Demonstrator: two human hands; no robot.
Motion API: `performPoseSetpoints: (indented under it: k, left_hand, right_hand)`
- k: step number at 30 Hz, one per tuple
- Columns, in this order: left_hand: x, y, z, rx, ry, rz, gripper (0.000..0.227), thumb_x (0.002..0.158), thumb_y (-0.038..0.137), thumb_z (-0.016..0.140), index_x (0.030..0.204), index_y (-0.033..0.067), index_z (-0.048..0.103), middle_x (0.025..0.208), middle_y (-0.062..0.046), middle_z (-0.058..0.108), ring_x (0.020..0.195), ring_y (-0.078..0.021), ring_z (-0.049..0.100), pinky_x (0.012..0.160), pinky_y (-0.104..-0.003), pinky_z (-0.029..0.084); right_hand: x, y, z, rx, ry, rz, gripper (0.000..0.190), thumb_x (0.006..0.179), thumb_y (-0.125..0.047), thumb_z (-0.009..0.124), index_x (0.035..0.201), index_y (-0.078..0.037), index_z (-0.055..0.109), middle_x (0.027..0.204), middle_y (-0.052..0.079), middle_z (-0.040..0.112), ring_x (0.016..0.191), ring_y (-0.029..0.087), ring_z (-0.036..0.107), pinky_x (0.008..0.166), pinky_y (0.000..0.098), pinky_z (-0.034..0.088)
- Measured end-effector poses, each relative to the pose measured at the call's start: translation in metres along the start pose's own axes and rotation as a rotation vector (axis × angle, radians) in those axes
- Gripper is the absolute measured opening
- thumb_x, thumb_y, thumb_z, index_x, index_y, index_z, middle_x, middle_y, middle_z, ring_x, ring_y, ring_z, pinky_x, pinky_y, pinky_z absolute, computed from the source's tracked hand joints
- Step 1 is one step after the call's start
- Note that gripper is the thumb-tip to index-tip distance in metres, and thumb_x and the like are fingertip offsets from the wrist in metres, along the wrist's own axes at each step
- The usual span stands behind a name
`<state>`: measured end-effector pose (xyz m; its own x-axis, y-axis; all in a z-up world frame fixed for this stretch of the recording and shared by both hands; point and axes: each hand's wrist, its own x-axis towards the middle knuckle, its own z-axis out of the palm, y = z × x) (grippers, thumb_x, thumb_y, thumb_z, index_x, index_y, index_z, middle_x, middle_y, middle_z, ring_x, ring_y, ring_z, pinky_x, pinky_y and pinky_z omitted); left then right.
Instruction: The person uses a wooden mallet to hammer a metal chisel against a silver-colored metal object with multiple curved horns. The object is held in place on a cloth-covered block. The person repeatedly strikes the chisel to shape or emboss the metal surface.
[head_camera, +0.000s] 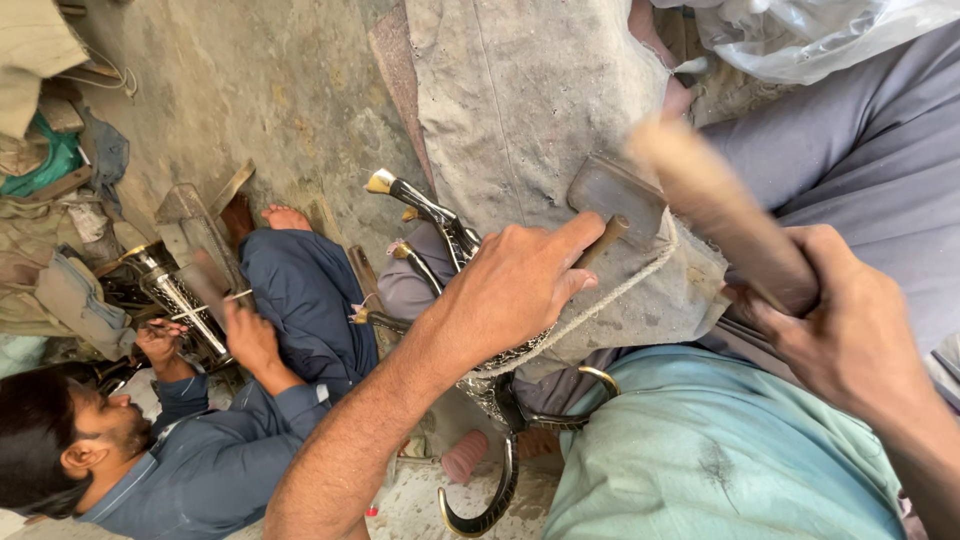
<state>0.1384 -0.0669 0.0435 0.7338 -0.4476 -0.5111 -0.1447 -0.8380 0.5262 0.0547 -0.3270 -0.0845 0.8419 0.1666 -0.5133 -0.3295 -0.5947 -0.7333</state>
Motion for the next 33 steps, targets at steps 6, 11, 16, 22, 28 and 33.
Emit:
performPoseSetpoints:
  k: [6,11,16,22,28,33]
  left_hand:
    - [0.000,0.000,-0.001,-0.003,-0.019,-0.015,0.039,0.090,0.016,0.076,0.120,0.0071,0.053,0.076,-0.021,0.067,0.083,-0.0464,0.066,0.063,-0.055,0.048]
    - [0.002,0.000,-0.003,0.001,-0.037,-0.029,0.039,0.091,0.017,0.076,0.120,0.0077,0.052,0.075,-0.021,0.067,0.082,-0.0463,0.066,0.063,-0.055,0.048]
    - [0.004,-0.001,-0.004,0.010,-0.056,-0.044,0.039,0.092,0.019,0.076,0.120,0.0081,0.052,0.075,-0.020,0.067,0.081,-0.0461,0.066,0.063,-0.055,0.047]
    - [0.004,-0.002,-0.005,0.017,-0.051,-0.016,0.039,0.091,0.018,0.076,0.120,0.0081,0.052,0.076,-0.020,0.067,0.082,-0.0462,0.066,0.064,-0.055,0.048]
    - [0.005,-0.003,-0.006,0.019,-0.072,-0.016,0.039,0.090,0.019,0.076,0.119,0.0073,0.052,0.075,-0.020,0.067,0.081,-0.0463,0.066,0.065,-0.055,0.048]
    - [0.003,-0.007,-0.004,0.011,-0.094,-0.009,0.037,0.092,0.019,0.075,0.119,0.0074,0.052,0.076,-0.020,0.068,0.083,-0.0454,0.067,0.066,-0.055,0.048]
  right_hand:
    - [-0.002,-0.016,-0.010,-0.070,-0.057,0.039,0.050,0.087,-0.027,0.078,0.128,-0.007,0.059,0.094,0.016,0.075,0.089,0.032,0.073,0.076,0.0439,0.057]
    - [0.004,-0.027,-0.016,-0.302,-0.210,0.037,0.054,0.085,-0.024,0.080,0.134,-0.011,0.060,0.093,0.014,0.077,0.088,0.031,0.075,0.077,0.0431,0.058]
    - [0.007,-0.025,-0.017,-0.140,-0.194,0.072,0.053,0.084,-0.027,0.080,0.130,-0.010,0.058,0.093,0.014,0.076,0.088,0.031,0.075,0.078,0.0422,0.058]
    - [0.004,-0.018,-0.013,-0.162,-0.199,0.122,0.052,0.084,-0.029,0.079,0.129,-0.011,0.059,0.090,0.015,0.076,0.085,0.033,0.075,0.076,0.0442,0.057]
    - [0.000,-0.009,-0.010,-0.115,-0.150,0.111,0.051,0.081,-0.035,0.077,0.123,-0.014,0.059,0.086,0.014,0.076,0.082,0.035,0.074,0.074,0.0465,0.056]
    - [-0.003,-0.002,-0.004,-0.093,-0.183,0.163,0.048,0.082,-0.034,0.082,0.116,-0.008,0.060,0.084,0.016,0.071,0.079,0.036,0.071,0.072,0.0479,0.057]
